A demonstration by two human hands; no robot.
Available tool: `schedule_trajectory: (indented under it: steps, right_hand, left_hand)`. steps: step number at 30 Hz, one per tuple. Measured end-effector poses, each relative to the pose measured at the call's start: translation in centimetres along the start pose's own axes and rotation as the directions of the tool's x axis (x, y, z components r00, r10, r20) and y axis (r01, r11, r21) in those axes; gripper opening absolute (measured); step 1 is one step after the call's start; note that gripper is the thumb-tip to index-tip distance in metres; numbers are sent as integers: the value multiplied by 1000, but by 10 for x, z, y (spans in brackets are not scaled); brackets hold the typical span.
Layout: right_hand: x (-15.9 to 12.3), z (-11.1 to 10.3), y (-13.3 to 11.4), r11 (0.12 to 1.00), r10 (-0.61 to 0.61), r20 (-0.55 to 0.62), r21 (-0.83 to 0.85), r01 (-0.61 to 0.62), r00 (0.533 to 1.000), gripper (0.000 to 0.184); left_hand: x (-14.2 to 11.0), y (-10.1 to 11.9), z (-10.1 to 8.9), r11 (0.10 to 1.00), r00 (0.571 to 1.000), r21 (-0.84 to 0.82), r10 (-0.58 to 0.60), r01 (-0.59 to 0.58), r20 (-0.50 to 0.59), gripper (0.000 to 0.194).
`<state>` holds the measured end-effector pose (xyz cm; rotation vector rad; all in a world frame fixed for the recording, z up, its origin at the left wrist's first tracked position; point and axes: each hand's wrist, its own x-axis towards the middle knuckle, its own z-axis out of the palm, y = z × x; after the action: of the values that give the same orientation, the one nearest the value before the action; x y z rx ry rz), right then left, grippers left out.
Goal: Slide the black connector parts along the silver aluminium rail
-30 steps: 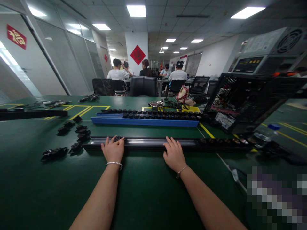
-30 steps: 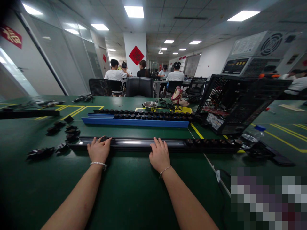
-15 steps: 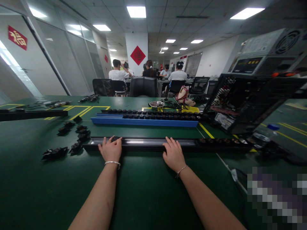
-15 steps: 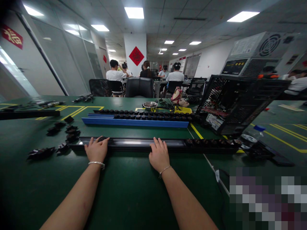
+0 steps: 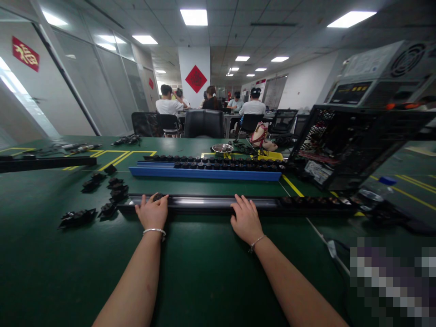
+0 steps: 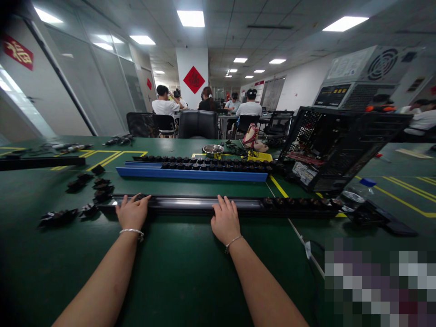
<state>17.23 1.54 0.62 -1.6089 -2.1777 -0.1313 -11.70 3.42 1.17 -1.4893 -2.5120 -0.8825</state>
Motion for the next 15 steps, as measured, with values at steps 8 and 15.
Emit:
schedule_trajectory:
  steps: [8, 15]
  right_hand:
    - [0, 0, 0, 1000, 7, 9, 4, -7, 1000, 32]
    - [0, 1, 1, 1000, 7, 1, 9, -7, 1000, 30]
  left_hand:
    - [2, -4, -3, 1000, 1000, 0, 3, -3, -20, 40]
    - [11, -15, -6, 993, 994, -50, -105, 103, -35, 36]
